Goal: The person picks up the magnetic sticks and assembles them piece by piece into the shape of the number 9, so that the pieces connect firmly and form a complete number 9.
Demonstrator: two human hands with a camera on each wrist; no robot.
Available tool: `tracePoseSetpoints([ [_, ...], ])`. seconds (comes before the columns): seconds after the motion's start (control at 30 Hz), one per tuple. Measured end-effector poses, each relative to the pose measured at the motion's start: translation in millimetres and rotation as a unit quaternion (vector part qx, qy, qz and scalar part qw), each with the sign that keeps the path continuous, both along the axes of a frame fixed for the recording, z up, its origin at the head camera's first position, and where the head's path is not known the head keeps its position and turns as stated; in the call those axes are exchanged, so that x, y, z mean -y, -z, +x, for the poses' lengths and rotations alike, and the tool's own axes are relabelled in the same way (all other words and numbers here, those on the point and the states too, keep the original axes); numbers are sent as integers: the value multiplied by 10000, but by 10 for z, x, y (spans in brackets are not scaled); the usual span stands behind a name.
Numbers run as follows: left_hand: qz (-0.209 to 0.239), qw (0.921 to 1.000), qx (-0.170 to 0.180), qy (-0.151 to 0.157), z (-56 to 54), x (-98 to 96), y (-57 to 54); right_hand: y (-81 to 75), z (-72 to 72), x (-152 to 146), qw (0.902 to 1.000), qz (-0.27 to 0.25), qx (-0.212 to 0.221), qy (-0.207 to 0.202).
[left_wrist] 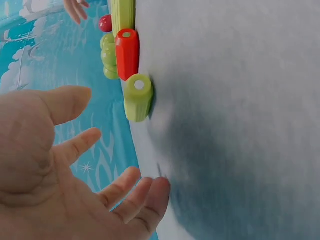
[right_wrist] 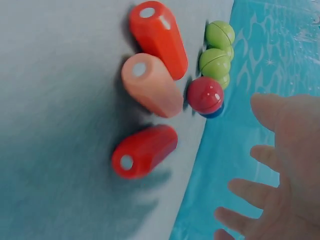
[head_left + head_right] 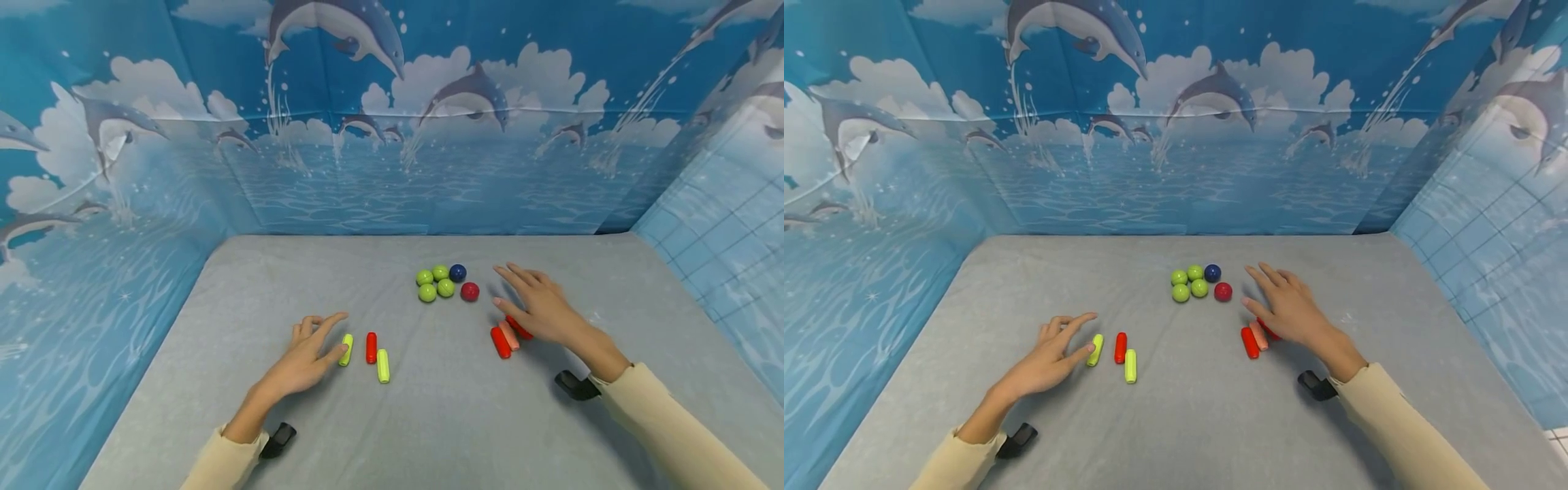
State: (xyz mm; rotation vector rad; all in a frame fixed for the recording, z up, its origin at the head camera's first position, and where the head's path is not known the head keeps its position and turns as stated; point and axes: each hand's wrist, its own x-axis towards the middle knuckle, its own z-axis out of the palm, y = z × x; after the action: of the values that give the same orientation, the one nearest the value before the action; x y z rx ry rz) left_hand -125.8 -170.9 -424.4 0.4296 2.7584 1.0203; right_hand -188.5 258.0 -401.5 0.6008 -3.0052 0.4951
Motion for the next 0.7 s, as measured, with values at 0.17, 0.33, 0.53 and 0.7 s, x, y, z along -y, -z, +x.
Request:
tracePoseSetpoints([
  [0.17, -67, 10000, 11, -4, -25, -65, 41, 65, -129, 82, 9983, -398, 403, -139],
  [0.33, -55, 9999, -34, -91, -13, -98, 70, 143, -222, 186, 9951, -654, 729, -159],
  [0.53, -173, 9993, -273, -198, -16, -109, 113, 162, -303, 352, 9922, -712, 1014, 98],
  [0.7, -201, 9989, -383, -189, -43, -113, 111, 127, -351, 452, 9917, -584, 1075, 395],
])
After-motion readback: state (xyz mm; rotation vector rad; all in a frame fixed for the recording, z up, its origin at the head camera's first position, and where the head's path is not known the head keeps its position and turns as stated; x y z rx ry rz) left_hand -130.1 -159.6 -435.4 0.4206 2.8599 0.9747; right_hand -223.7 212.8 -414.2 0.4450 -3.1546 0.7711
